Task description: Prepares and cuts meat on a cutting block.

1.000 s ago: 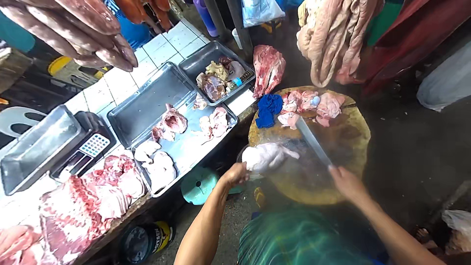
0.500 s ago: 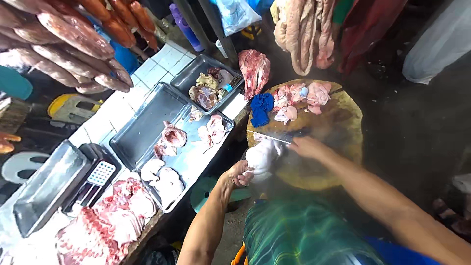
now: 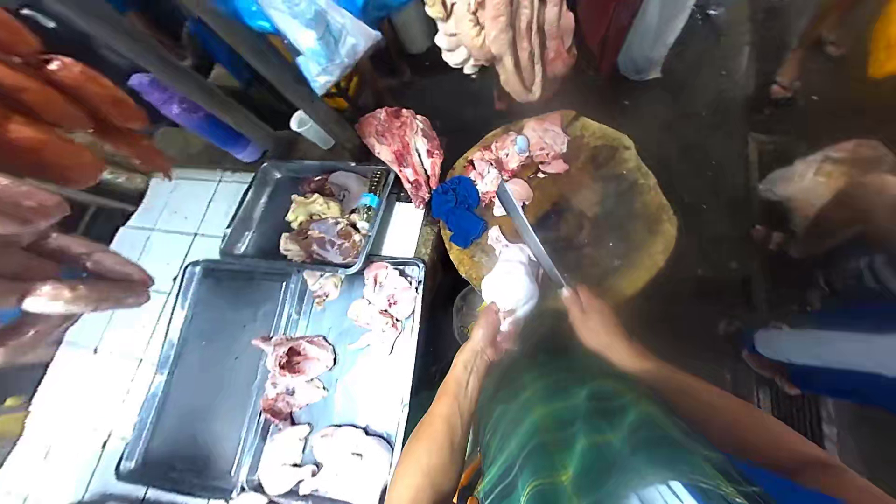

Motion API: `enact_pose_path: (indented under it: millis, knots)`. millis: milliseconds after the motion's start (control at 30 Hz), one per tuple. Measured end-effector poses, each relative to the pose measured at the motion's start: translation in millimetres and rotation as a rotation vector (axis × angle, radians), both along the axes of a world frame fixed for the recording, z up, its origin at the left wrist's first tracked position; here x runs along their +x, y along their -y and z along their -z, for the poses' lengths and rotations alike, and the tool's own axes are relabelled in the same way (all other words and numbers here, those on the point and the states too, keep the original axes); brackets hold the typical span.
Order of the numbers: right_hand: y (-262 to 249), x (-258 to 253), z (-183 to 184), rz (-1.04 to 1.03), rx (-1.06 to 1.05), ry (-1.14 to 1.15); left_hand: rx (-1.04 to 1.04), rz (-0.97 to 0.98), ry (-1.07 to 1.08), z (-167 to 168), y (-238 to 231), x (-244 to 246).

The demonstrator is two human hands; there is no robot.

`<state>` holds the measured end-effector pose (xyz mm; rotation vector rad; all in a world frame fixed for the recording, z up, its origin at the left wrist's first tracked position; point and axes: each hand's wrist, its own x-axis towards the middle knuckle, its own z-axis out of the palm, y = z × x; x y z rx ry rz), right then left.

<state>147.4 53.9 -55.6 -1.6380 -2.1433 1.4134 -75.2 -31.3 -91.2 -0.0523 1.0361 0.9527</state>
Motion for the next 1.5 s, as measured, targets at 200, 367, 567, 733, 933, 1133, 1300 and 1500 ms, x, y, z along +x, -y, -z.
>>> enact_pose_path:
  millis: [200, 367, 567, 733, 933, 1133, 1300, 1500]
  knots:
    - [10.0, -31.8, -71.2, 0.186, 0.742, -0.434, -0.018, 0.017, 0.029, -0.1, -0.1, -5.3]
    - [8.1, -63.6, -37.0, 0.309, 0.777, -0.511, -0.004, -0.011, 0.052, 8.0, 1.7, -7.8]
    - [36.3, -41.8, 25.6, 0.124, -0.242, 0.18, 0.013, -0.079, -0.005, 11.3, 20.1, -11.2]
    - [30.2, -34.0, 20.6, 0.043, -0.158, 0.294, 0.005, -0.153, 0.041, 16.8, 35.0, -6.3]
    - [8.7, -15.5, 26.5, 0.004, -0.145, 0.199, 0.046, -0.273, 0.041, 31.3, 39.9, 1.6]
    - [-75.0, 44.9, 15.5, 0.059, -0.072, 0.024, 0.156, -0.476, -0.024, 22.0, -36.0, 50.4]
    - [-128.0, 107.5, 3.7, 0.021, -0.014, 0.002, -0.219, -0.168, -0.325, 22.0, -24.7, 96.8]
    - [-151.2, 159.1, 43.4, -0.068, -0.042, 0.139, -0.324, -0.072, -0.98, 23.8, -16.4, 123.1]
